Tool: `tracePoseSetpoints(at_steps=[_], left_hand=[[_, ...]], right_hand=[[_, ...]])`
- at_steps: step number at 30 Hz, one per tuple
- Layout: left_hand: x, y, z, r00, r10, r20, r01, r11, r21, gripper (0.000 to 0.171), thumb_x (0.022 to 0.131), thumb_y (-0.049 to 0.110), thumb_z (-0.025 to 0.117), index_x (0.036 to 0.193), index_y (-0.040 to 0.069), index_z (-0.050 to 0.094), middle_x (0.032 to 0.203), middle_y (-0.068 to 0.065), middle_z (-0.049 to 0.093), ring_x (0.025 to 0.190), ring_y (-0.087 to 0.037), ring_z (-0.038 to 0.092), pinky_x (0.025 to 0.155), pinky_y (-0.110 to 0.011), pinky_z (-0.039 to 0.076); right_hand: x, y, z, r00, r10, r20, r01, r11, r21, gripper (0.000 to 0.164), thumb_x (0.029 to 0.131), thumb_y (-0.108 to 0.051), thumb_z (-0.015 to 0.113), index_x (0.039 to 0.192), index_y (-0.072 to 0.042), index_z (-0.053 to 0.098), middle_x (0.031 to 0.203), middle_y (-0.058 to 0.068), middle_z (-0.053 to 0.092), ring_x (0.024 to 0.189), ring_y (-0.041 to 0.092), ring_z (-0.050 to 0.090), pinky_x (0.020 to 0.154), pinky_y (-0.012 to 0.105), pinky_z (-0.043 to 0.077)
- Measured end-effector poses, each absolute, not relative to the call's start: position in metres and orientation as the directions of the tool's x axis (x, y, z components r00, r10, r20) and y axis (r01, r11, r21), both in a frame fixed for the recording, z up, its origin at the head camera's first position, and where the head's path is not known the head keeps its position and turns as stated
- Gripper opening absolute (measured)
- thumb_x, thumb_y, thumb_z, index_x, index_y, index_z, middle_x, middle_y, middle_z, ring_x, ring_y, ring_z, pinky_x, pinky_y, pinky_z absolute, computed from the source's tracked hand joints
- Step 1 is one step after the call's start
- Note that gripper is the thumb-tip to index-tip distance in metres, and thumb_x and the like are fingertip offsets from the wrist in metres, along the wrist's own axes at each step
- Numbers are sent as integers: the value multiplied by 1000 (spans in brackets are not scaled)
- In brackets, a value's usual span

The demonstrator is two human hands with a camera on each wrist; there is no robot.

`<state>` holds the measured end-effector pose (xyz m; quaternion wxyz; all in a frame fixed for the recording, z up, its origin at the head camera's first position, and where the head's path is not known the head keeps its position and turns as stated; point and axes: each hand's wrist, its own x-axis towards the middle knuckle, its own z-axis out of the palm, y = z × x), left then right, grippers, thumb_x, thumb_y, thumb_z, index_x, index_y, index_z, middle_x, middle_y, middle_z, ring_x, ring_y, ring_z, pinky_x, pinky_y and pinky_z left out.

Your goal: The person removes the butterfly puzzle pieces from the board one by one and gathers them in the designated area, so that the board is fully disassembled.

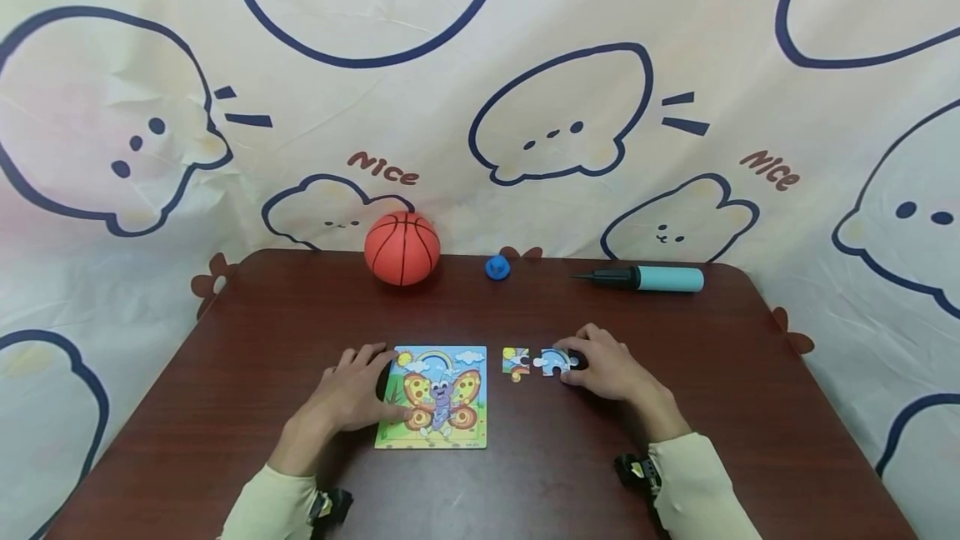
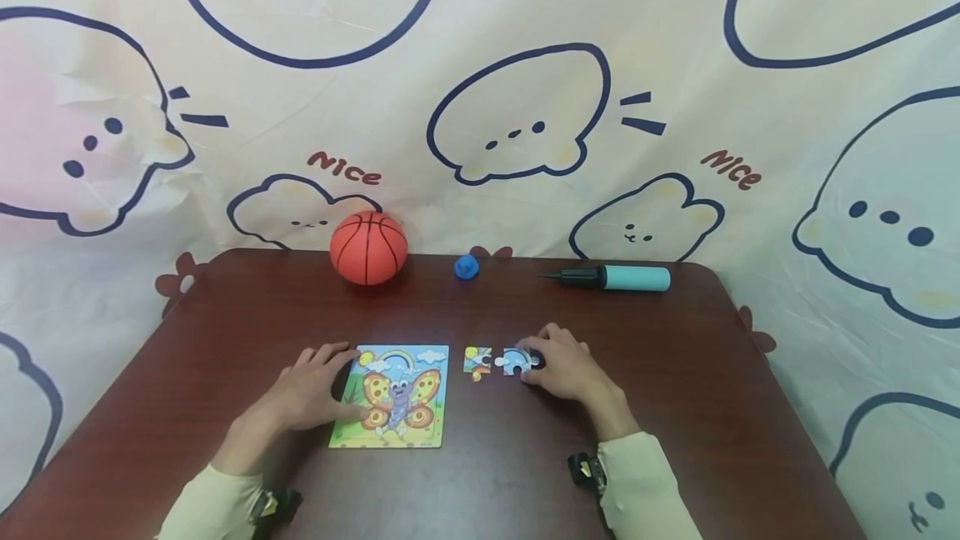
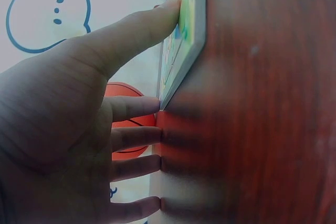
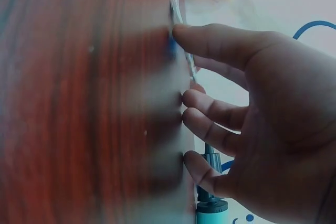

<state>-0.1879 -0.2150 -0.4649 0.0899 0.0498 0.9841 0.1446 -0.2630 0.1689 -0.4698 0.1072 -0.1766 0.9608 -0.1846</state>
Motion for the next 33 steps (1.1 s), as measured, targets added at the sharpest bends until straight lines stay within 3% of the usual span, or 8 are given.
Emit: tracePoseSetpoints(at_steps=[19, 33], left_hand=[[-188, -216, -466, -978, 125, -165, 70, 951, 301, 100, 61, 68, 78, 141, 14, 49, 148, -14, 40, 130, -38, 37, 97, -67, 36], [-189, -215, -466, -975, 120, -184, 61, 952, 299, 102, 60, 70, 77, 141, 15, 49, 149, -14, 40, 130, -38, 36, 98, -67, 36]], right_hand=[[-262, 164, -467, -917, -371, -143, -297, 879, -374, 46, 85, -34, 73, 130, -30, 61, 121, 4, 52, 109, 22, 47, 85, 44, 38], [-254, 119, -460, -900, -429, -76, -362, 833, -419, 43, 85, -38, 73, 126, -32, 63, 117, -2, 53, 109, 17, 47, 92, 43, 39]])
